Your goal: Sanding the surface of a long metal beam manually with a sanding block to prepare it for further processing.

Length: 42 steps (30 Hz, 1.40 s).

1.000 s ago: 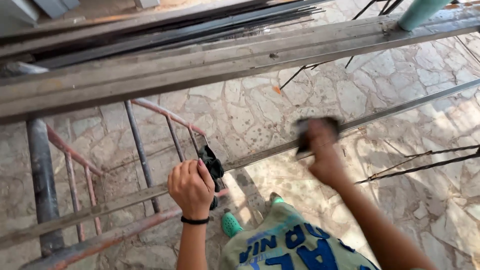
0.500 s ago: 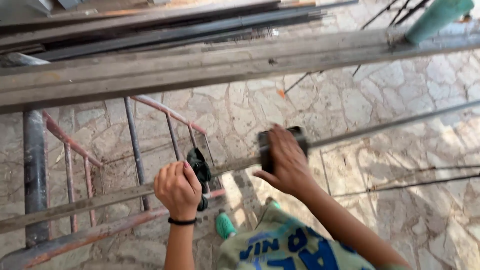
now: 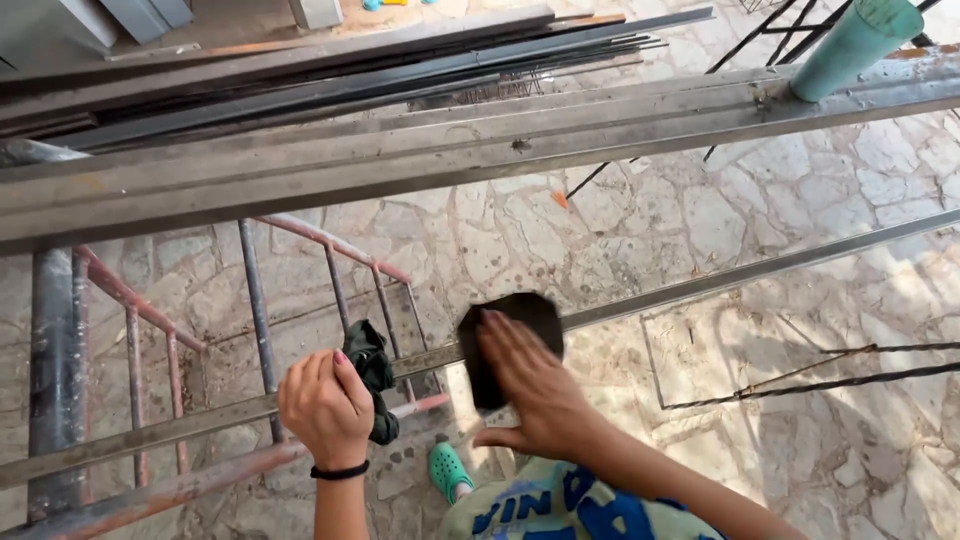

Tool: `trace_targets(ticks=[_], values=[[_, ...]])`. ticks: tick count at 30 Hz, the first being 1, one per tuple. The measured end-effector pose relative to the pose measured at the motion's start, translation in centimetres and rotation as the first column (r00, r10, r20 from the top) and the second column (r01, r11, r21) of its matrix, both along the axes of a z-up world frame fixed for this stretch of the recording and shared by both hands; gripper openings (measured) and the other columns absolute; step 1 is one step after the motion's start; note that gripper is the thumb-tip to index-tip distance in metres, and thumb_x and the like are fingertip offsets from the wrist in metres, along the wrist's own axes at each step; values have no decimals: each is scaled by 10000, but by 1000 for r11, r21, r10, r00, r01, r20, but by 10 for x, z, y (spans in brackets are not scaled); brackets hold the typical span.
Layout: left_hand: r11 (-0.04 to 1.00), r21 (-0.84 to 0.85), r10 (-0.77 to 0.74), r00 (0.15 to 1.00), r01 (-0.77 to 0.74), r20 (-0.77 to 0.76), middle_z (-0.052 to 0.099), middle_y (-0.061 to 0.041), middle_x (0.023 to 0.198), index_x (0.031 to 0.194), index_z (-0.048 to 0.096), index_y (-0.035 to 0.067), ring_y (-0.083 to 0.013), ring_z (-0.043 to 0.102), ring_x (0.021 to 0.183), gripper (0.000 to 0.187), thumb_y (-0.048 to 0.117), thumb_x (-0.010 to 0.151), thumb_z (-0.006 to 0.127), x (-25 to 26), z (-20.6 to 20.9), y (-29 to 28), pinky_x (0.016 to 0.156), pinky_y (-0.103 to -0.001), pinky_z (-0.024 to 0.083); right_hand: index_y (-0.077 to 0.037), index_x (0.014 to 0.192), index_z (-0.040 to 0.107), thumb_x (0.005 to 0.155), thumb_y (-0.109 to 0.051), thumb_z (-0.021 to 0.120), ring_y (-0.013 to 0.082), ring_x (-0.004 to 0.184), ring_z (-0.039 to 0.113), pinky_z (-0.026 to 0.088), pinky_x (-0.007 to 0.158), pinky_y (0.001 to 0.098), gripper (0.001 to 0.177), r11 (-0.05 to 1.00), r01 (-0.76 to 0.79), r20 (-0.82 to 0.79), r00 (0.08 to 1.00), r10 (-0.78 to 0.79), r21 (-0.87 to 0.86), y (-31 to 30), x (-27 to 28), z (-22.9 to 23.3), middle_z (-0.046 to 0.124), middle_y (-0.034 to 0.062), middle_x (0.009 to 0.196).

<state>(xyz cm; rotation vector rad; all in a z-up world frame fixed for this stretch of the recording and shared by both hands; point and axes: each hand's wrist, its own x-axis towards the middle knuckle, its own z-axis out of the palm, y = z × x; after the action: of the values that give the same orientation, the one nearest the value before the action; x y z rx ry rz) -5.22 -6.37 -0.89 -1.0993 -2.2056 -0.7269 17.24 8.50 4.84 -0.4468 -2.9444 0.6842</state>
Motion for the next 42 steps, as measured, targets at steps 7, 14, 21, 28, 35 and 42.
trace_targets(ticks=[7, 14, 21, 28, 35, 42], values=[[1000, 8, 7, 1000, -7, 10, 738, -110, 806, 795, 750, 15, -267, 657, 736, 568, 229, 1139, 352, 0, -8, -1, 644, -352, 435, 106, 1462, 368, 843, -774, 532, 467, 1399, 403, 298, 1186, 545, 1088, 978, 179, -226, 962, -152, 103, 31, 5, 3, 440, 330, 1484], [999, -29, 38, 999, -38, 3, 720, -129, 831, 814, 733, -14, -326, 647, 793, 552, 193, 1151, 346, -3, -2, 1, 680, -404, 469, 66, 1590, 72, 864, -873, 220, 364, 1560, 68, 50, 1272, 423, 1195, 930, 135, -38, 991, -130, 342, 55, 23, -14, 75, 264, 1671], [998, -13, 62, 998, -62, -8, 747, -115, 854, 818, 741, -16, -300, 646, 767, 482, 144, 1123, 403, -4, -13, -3, 663, -380, 444, 10, 1593, 68, 802, -821, 602, 357, 1554, 75, 78, 1260, 466, 1265, 987, 124, 2, 992, -125, 100, 61, 58, -22, 77, 221, 1686], [999, -26, 44, 999, -44, 0, 721, -124, 815, 803, 725, -24, -328, 654, 800, 495, 147, 1129, 395, -2, -4, 1, 703, -409, 465, 82, 1578, 94, 873, -864, 200, 360, 1562, 103, 82, 1278, 435, 1185, 927, 41, -80, 997, -12, 372, 60, 48, -18, 101, 262, 1666], [999, 7, 54, 999, -54, -2, 730, -117, 806, 809, 738, -7, -303, 658, 772, 516, 190, 1129, 385, 0, -13, 1, 677, -400, 452, 62, 1592, 80, 893, -883, 248, 332, 1574, 68, 65, 1300, 412, 1188, 809, 83, -55, 997, -62, 582, 77, 47, -31, 84, 235, 1679], [998, -1, 62, 998, -62, 13, 756, -115, 858, 840, 757, -6, -301, 673, 797, 501, 194, 1127, 398, -2, -8, 3, 709, -399, 471, 51, 1595, 77, 889, -820, 325, 336, 1570, 98, 101, 1285, 424, 1149, 915, 66, -115, 993, -21, 399, 94, 63, -13, 101, 243, 1676]])
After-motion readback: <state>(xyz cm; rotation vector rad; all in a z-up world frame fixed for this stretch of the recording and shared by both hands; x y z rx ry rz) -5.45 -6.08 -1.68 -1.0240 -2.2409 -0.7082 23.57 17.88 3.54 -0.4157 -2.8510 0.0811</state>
